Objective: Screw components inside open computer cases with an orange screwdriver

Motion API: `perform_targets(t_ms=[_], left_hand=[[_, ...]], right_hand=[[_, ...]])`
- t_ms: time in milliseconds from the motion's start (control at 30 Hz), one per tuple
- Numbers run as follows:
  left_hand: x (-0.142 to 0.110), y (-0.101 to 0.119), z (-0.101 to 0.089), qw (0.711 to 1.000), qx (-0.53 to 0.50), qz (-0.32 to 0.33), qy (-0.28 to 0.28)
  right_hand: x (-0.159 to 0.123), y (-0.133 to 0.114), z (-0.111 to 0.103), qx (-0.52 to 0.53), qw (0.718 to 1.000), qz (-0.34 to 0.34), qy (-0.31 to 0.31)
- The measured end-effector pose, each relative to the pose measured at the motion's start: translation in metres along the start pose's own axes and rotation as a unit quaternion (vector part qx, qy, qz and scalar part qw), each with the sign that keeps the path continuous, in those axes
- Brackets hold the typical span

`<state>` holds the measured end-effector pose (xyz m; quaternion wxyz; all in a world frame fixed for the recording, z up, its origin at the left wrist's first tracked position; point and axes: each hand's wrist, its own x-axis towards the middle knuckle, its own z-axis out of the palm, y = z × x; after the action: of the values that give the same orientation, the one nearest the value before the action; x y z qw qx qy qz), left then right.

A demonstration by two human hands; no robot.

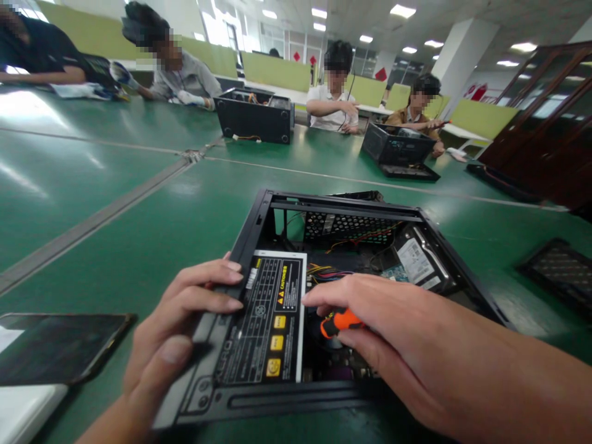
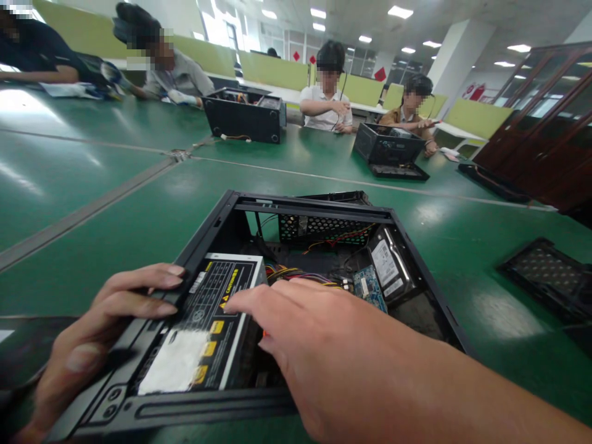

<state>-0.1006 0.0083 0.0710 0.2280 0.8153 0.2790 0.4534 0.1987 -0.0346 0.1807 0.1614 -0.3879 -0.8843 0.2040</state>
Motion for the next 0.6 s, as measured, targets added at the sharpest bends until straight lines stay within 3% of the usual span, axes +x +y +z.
perform_targets(t_ms=[67,133,233,367,600], left_hand=[[0.0,0.002,0.003,1.0,-0.01,-0.01,0.022],[0.001,0.003,0.005,0.999,-0.014,-0.016,0.031],[0.001,0.003,0.005,1.0,-0.012,-0.008,0.025],[0.002,0.002,0.004,1.0,-0.009,0.0,0.016],[0.001,0.004,0.007,0.999,-0.011,-0.009,0.032]], right_hand=[[0.0,0.001,-0.008,0.02,0.998,0.051,0.009],[0.005,0.007,-0.013,0.014,0.993,0.096,0.067],[0.018,0.018,-0.012,-0.008,0.986,0.113,0.125],[0.032,0.024,-0.007,-0.008,0.989,0.109,0.104],[0.033,0.022,-0.003,-0.006,0.99,0.113,0.081]])
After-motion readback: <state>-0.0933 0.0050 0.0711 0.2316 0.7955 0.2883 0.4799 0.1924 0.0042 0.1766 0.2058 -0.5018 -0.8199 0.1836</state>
